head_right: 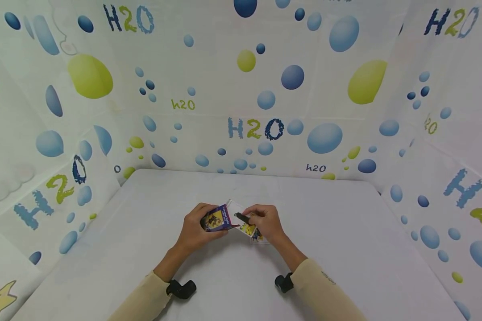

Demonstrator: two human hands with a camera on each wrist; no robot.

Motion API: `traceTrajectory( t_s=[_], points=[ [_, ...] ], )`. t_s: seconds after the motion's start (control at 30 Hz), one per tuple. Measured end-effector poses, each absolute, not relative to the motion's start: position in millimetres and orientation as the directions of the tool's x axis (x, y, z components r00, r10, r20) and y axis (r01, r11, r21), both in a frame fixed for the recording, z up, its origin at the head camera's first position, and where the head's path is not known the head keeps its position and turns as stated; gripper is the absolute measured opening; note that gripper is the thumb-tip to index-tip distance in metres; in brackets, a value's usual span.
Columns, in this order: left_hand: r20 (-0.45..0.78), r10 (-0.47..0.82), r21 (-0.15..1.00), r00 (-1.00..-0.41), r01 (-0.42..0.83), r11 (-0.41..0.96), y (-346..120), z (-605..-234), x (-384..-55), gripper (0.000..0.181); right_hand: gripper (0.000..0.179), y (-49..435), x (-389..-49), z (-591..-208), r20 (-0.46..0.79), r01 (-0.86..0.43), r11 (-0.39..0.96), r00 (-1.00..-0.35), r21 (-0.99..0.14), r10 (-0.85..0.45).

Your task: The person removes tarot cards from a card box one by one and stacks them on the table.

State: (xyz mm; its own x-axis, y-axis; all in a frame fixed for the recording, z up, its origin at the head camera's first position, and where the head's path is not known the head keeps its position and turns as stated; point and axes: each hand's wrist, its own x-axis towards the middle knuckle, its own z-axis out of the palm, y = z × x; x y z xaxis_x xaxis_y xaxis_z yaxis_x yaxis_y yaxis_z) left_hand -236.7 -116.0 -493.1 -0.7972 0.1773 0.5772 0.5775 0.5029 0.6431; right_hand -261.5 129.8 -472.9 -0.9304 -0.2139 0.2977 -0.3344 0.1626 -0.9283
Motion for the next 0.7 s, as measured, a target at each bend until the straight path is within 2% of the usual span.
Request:
traceTrajectory(
  t_s=[0.37,0.7],
  points=[
    [0.584,0.164,0.637,-0.795,0.574,0.515,-115.6,-491.4,-235.4,0.072,0.023,135.4,-259.7,-475.1,0.259,-0.302,0.169,-0.937,-0.938,-0.234],
    [0.574,0.156,0.649,-0.804,0.562,0.513,-114.6,-488.9,-233.3,0.070,0.036,149.0,-263.3,-479.0,0.208,-0.247,0.146,-0.948,-0.958,-0.240]
  ],
)
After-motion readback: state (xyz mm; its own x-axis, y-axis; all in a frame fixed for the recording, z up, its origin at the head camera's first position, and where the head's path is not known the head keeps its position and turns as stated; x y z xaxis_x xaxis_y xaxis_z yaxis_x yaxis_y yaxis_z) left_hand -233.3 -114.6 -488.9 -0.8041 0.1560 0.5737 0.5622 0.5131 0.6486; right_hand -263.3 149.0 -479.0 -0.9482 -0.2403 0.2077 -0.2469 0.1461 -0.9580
